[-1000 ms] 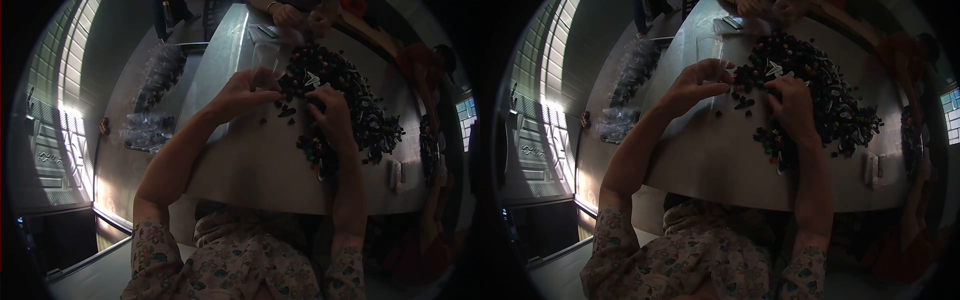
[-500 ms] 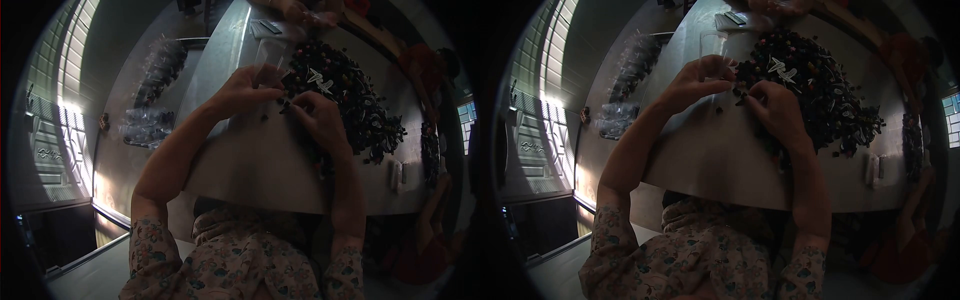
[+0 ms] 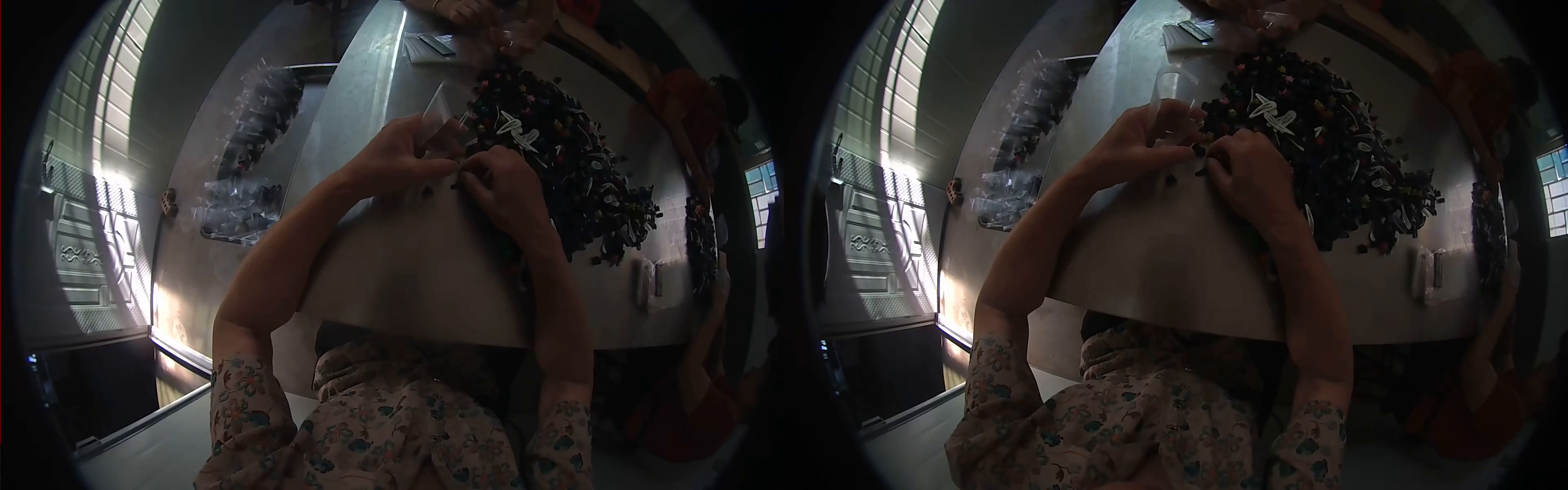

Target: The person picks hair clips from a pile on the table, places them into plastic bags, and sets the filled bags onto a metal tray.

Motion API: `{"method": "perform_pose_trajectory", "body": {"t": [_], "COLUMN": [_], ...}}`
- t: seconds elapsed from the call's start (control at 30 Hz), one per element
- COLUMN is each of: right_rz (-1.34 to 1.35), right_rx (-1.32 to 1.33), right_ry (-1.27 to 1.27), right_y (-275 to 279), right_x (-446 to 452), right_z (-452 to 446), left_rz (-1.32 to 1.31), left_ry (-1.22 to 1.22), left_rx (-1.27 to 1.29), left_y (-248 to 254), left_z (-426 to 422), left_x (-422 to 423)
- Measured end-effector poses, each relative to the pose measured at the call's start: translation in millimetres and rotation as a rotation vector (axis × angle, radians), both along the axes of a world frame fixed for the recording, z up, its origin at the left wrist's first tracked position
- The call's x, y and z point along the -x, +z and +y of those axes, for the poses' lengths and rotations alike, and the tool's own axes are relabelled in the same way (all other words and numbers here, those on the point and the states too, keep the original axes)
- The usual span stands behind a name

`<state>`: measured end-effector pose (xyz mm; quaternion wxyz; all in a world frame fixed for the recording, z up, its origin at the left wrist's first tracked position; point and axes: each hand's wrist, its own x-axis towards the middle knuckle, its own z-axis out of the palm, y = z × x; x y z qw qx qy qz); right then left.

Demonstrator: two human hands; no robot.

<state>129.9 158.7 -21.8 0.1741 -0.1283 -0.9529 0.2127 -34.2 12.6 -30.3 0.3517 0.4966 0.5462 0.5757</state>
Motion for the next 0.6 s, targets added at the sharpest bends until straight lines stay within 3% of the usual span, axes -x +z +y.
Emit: {"method": "perform_pose_trajectory", "body": {"t": [0.2, 0.3, 0.37, 0.47, 0.5, 0.57, 0.6], "right_rz": [0.010, 0.072, 0.255, 0.477, 0.477, 0.514, 0.513], "right_rx": [0.036, 0.274, 0.620, 0.736, 0.737, 0.379, 0.380], "right_ry": [0.001, -0.043, -0.075, 0.029, 0.029, 0.097, 0.096], "right_y": [1, 11, 18, 36, 41, 48, 49], "right_x": [-4, -8, -9, -14, -15, -17, -17], "right_z": [7, 11, 12, -1, -5, -14, -19], "left_rz": [0.022, 0.094, 0.076, 0.087, 0.115, 0.113, 0.109], "left_ry": [-0.011, -0.002, -0.013, -0.016, -0.010, -0.023, -0.035], "left_rx": [0.026, 0.010, 0.020, 0.040, 0.049, 0.047, 0.046], "left_y": [2, -1, 0, -3, -2, -1, -1], "left_z": [-1, 1, 1, 2, 2, 1, 0], "left_x": [1, 1, 1, -1, -2, -5, -7]}}
